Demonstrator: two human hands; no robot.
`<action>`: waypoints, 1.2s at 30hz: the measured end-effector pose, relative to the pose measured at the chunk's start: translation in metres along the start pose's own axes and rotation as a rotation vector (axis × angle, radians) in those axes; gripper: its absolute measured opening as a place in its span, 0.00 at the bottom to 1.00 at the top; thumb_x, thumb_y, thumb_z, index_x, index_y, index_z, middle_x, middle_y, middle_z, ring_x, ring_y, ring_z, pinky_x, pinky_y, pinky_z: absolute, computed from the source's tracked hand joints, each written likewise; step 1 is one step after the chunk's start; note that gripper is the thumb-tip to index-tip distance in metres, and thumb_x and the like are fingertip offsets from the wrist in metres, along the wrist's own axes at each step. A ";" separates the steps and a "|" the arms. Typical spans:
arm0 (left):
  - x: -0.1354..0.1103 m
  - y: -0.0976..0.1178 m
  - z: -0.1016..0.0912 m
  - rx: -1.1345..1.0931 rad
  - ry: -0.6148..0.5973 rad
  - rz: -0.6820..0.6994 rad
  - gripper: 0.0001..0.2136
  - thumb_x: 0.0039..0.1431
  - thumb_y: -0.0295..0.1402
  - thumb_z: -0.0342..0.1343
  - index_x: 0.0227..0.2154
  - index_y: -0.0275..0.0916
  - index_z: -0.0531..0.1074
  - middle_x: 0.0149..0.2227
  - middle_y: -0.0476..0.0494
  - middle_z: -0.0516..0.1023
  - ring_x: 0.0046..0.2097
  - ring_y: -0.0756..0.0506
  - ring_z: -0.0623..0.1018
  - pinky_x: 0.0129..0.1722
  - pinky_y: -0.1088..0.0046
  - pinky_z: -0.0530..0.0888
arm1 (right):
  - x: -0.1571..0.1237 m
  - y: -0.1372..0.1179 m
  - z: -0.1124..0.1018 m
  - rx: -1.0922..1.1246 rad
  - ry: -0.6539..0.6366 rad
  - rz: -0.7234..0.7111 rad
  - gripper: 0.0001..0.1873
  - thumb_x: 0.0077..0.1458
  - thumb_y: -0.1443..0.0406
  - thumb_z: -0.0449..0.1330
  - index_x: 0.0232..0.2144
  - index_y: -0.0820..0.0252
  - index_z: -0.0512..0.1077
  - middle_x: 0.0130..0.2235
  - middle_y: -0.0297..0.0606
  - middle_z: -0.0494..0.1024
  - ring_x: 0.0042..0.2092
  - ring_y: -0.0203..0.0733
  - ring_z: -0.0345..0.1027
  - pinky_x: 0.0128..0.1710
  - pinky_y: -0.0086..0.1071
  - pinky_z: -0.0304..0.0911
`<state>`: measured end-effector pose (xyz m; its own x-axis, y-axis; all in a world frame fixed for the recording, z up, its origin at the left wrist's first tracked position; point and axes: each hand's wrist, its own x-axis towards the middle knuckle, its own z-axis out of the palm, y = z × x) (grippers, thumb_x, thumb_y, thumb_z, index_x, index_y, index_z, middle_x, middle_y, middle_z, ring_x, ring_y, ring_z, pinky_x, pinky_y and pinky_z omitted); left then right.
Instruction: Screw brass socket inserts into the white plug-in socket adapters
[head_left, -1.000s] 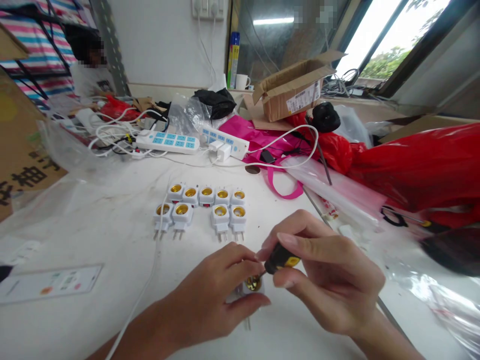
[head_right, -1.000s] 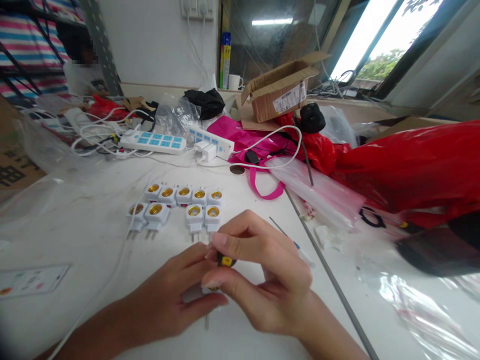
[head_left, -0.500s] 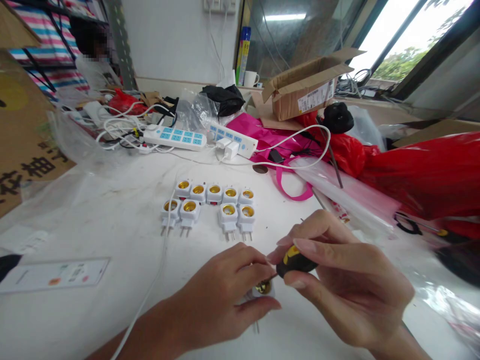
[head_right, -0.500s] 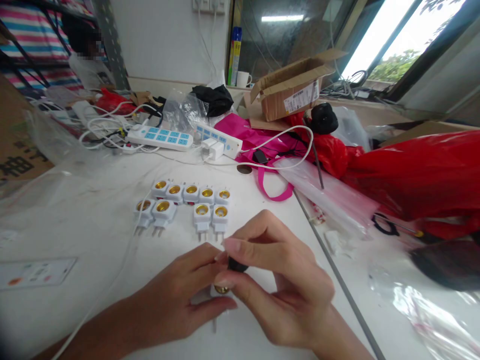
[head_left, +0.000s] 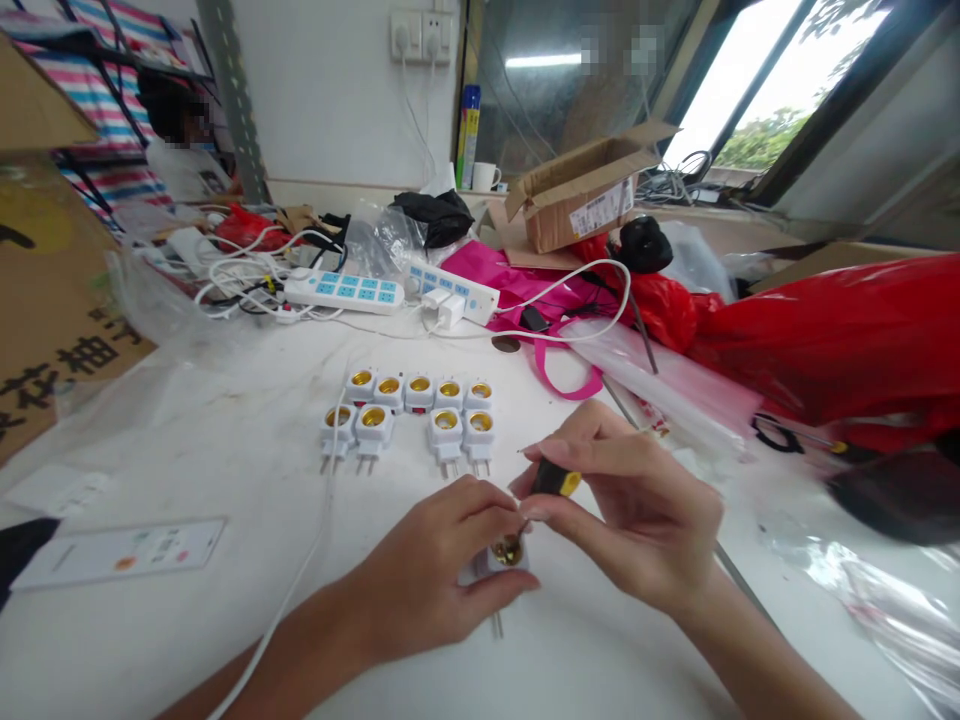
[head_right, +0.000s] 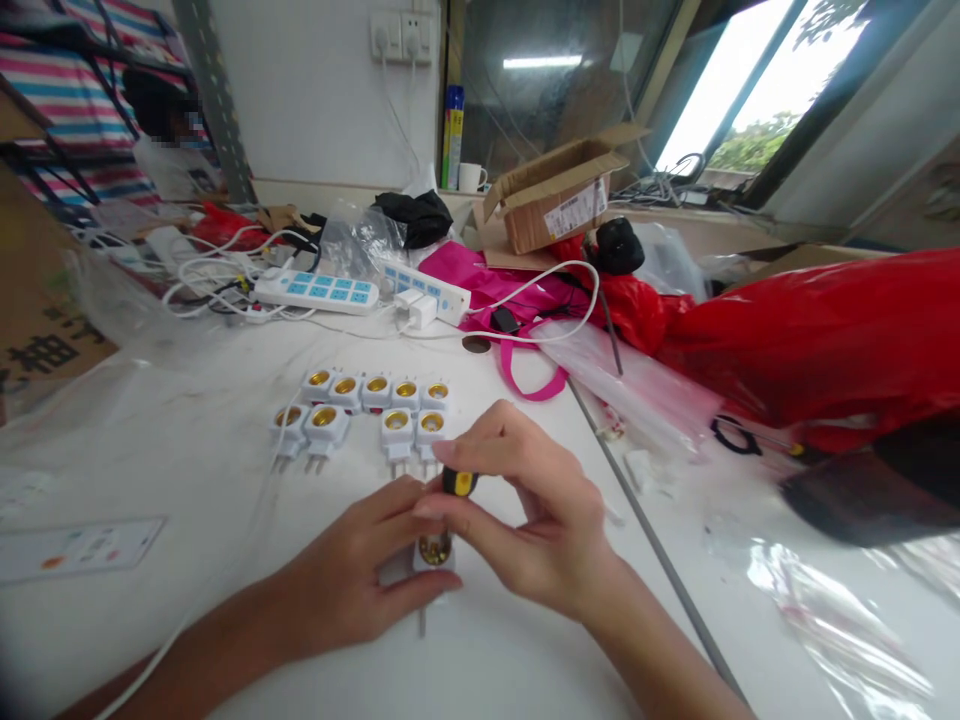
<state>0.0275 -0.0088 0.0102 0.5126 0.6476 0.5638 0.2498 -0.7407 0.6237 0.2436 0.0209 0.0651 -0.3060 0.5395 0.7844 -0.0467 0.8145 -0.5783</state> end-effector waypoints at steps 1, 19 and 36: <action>0.000 0.000 0.000 0.000 -0.001 -0.004 0.15 0.66 0.33 0.71 0.53 0.41 0.77 0.49 0.41 0.83 0.51 0.42 0.84 0.54 0.66 0.82 | -0.001 0.000 0.000 0.006 -0.002 0.007 0.28 0.58 0.78 0.73 0.58 0.54 0.81 0.43 0.44 0.84 0.41 0.49 0.81 0.36 0.42 0.83; -0.004 -0.010 -0.008 0.050 -0.011 0.025 0.11 0.66 0.36 0.72 0.46 0.41 0.78 0.47 0.40 0.84 0.50 0.40 0.84 0.53 0.62 0.81 | 0.001 -0.004 0.010 -0.129 -0.052 0.155 0.16 0.67 0.64 0.73 0.55 0.48 0.81 0.46 0.40 0.82 0.43 0.44 0.80 0.41 0.39 0.84; -0.008 -0.015 -0.008 0.074 0.023 0.076 0.12 0.67 0.38 0.70 0.47 0.41 0.78 0.48 0.39 0.83 0.52 0.38 0.83 0.55 0.59 0.80 | -0.008 -0.034 0.006 -0.150 -0.082 0.191 0.17 0.69 0.67 0.70 0.57 0.47 0.80 0.48 0.41 0.85 0.49 0.48 0.85 0.46 0.41 0.84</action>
<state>0.0129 -0.0017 0.0006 0.5140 0.5921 0.6207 0.2713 -0.7987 0.5372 0.2417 -0.0131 0.0770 -0.3723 0.6727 0.6395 0.1590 0.7250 -0.6701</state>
